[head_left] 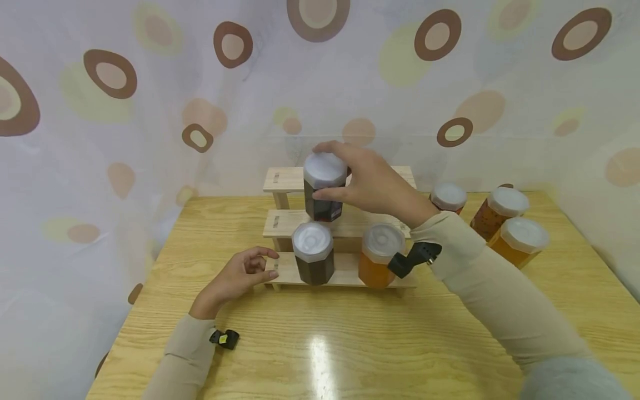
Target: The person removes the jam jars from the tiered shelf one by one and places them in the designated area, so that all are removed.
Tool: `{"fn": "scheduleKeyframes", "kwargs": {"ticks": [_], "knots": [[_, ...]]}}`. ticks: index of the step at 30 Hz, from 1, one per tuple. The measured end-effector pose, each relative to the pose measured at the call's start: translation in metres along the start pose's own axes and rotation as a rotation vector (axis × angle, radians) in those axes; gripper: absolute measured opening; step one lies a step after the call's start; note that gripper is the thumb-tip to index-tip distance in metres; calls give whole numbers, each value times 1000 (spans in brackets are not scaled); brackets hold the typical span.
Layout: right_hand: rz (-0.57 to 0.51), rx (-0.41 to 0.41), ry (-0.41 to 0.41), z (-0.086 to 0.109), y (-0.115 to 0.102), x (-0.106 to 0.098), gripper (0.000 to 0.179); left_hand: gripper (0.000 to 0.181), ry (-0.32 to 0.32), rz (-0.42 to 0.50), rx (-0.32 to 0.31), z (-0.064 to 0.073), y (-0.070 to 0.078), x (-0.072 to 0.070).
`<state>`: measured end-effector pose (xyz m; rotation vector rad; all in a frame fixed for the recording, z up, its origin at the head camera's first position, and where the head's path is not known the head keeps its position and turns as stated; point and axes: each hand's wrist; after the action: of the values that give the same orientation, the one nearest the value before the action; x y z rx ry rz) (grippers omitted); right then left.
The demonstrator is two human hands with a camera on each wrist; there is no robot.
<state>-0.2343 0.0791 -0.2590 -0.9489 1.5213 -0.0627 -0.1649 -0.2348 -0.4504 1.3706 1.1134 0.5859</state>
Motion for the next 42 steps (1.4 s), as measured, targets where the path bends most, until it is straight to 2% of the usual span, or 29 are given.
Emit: {"fn": "scheduleKeyframes", "kwargs": {"ticks": [10, 19, 23, 28, 34, 42], "knots": [[-37, 23, 117, 17, 11, -30, 69, 38, 3, -8, 3, 0, 1, -1], [-39, 52, 202, 31, 26, -44, 67, 39, 9, -12, -8, 2, -1, -1], [-56, 99, 215, 40, 30, -52, 65, 39, 10, 3, 4, 2, -1, -1], [-56, 197, 223, 57, 38, -64, 65, 39, 3, -3, 9, 3, -3, -1], [-79, 200, 287, 72, 52, -80, 65, 38, -5, -31, 5, 0, 1, -2], [-65, 289, 297, 89, 71, -90, 67, 38, -1, -13, -11, 1, 5, -2]]}}
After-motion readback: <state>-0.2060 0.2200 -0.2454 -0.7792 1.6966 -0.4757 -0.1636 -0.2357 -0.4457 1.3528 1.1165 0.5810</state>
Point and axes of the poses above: each hand's wrist, its own z-axis away from the middle knuckle, its own x-axis out of the palm, y = z × x, and after that the axes turned 11 degrees about x, right-handed
